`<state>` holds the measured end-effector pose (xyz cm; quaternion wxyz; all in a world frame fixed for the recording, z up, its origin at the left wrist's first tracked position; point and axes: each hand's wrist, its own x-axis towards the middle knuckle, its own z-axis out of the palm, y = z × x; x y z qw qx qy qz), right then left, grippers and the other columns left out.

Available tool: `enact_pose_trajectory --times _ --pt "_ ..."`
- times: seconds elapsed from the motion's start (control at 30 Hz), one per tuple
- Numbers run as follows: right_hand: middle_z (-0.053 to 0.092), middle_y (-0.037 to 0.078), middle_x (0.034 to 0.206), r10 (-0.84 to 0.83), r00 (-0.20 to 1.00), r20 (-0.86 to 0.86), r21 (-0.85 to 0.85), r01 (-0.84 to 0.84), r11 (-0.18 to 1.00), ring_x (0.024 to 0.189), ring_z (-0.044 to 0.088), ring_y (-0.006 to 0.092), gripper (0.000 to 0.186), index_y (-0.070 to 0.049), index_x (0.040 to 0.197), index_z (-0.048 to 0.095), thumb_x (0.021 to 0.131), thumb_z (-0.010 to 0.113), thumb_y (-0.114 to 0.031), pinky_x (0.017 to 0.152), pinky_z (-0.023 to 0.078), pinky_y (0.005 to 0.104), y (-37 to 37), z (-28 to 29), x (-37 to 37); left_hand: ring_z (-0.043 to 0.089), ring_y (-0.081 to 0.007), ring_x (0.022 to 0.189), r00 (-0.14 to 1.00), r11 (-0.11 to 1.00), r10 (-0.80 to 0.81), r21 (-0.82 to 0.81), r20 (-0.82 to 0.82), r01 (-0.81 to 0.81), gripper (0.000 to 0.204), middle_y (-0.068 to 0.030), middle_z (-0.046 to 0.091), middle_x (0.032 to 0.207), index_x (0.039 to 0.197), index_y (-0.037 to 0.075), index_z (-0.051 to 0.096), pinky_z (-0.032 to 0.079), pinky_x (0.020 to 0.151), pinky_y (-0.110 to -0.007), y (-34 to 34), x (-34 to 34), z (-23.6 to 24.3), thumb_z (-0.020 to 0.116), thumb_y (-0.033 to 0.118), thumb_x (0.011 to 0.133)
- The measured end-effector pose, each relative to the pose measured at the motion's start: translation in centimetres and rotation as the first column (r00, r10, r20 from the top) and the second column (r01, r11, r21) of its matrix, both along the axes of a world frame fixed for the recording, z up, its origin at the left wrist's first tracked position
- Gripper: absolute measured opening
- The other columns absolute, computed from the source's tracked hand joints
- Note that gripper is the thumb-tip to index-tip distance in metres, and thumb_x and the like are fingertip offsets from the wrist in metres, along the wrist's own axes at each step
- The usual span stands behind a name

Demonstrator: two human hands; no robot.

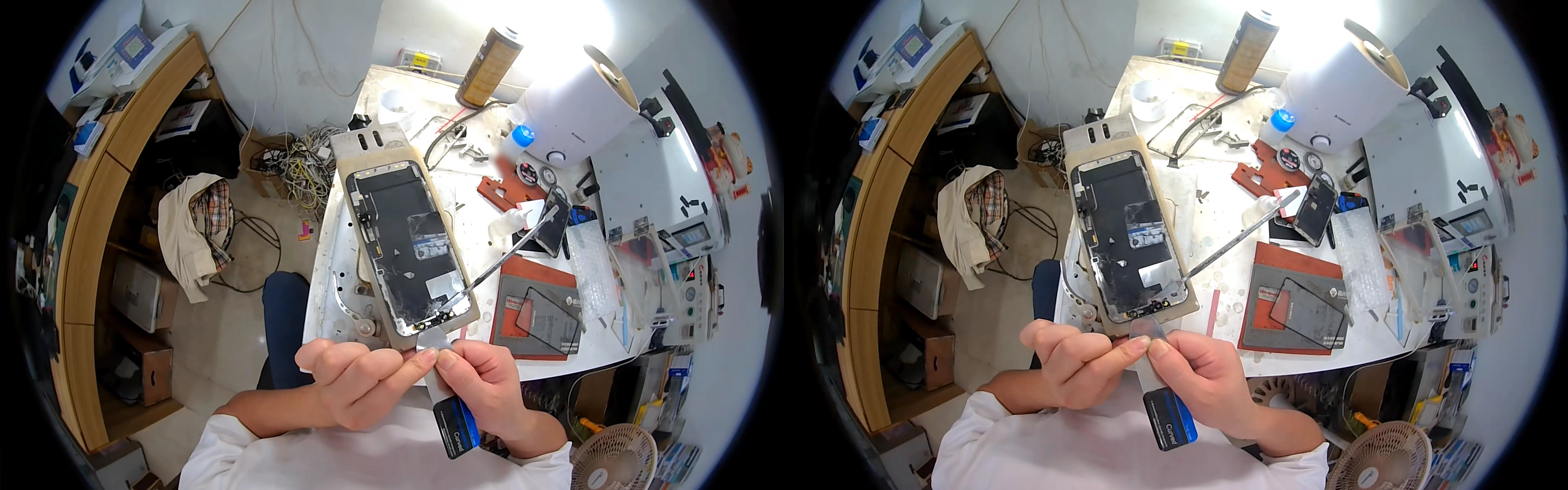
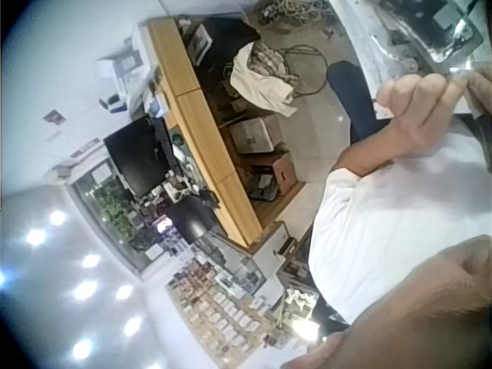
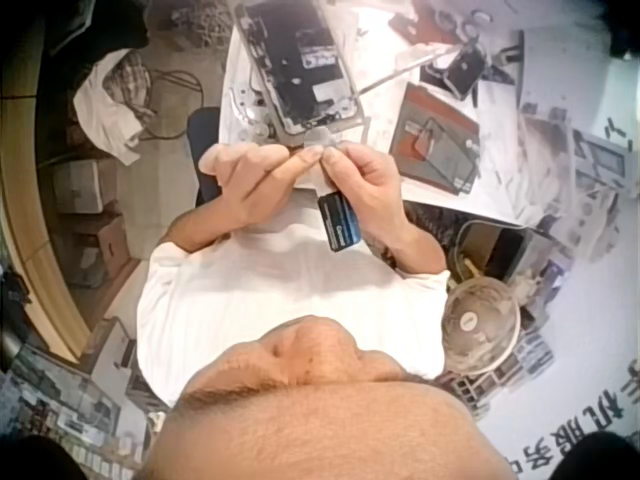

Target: The person uses a metal prying tool to separate the screen assembly from the phone's chassis. They then use a small brush to clean the internal components and apply a liquid from a bottle to the device's interior.

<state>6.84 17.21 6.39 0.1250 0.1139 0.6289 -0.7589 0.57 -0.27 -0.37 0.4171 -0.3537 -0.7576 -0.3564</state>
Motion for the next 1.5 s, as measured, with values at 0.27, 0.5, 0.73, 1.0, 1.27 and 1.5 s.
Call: enact_pose_trajectory --times 0.27,0.5,0.73,1.0,1.27,1.5 --pt "0.055 -0.007 0.071 -0.006 1.000 -0.004 0.056 0.006 0.998 0.066 0.043 0.0011 0.030 0.000 0.084 0.065 0.108 0.059 -0.017 0.055 0.035 0.0226 0.0 0.0 -0.1 0.041 -0.0106 0.081 1.000 1.000 -0.012 -0.019 0.016 0.013 0.036 0.0105 0.056 0.089 0.104 0.017 0.084 0.023 0.077 -0.033 -0.3 0.1 0.2 0.075 0.025 0.071" --pt "0.051 -0.007 0.070 0.042 0.997 0.058 0.003 -0.042 0.999 0.065 0.041 0.0010 0.035 -0.001 0.080 0.062 0.108 0.059 -0.021 0.054 0.033 0.0236 0.9 -0.8 -0.3 0.053 -0.0184 0.083 0.957 0.978 -0.174 -0.074 0.233 0.195 0.047 0.0018 0.065 0.093 0.121 0.010 0.071 0.034 0.078 -0.037 -3.3 -1.6 4.1 0.084 0.011 0.076" --pt "0.051 -0.008 0.072 0.033 0.999 0.036 -0.069 -0.030 0.997 0.067 0.042 0.0008 0.034 -0.002 0.083 0.063 0.109 0.057 -0.023 0.056 0.034 0.0227 0.5 -0.9 -0.3 0.058 -0.0223 0.090 0.900 0.865 -0.189 -0.367 0.394 0.342 0.038 -0.0018 0.067 0.103 0.109 0.007 0.073 0.037 0.080 -0.037 -3.0 -3.6 9.2 0.087 0.016 0.075" --pt "0.060 -0.005 0.078 0.079 0.997 -0.010 -0.099 -0.080 0.992 0.068 0.049 0.0003 0.026 0.000 0.097 0.069 0.109 0.058 -0.020 0.058 0.039 0.0197 1.3 -2.1 -0.3 0.055 -0.0225 0.086 0.904 0.760 -0.068 -0.565 0.423 0.322 0.023 -0.0014 0.060 0.090 0.090 0.008 0.069 0.038 0.079 -0.038 -1.7 -4.2 12.3 0.085 0.012 0.074" --pt "0.058 -0.006 0.077 0.038 0.999 0.039 -0.158 -0.032 0.987 0.071 0.047 0.0020 0.031 0.003 0.104 0.071 0.110 0.058 -0.025 0.060 0.038 0.0222 0.7 -1.4 -0.2 0.055 -0.0221 0.085 0.928 0.686 0.033 -0.683 0.372 0.249 0.021 -0.0017 0.059 0.084 0.084 0.008 0.067 0.040 0.079 -0.038 -1.0 -4.0 12.5 0.084 0.011 0.071" --pt "0.059 -0.005 0.078 0.057 0.988 -0.140 0.200 -0.028 0.979 0.070 0.047 0.0022 0.030 0.003 0.102 0.071 0.109 0.059 -0.024 0.060 0.039 0.0221 0.4 -0.8 0.0 0.056 -0.0225 0.085 0.929 0.617 0.079 -0.750 0.362 0.240 0.018 -0.0025 0.060 0.083 0.081 0.009 0.066 0.040 0.079 -0.037 -0.7 -4.2 13.0 0.082 0.015 0.074"
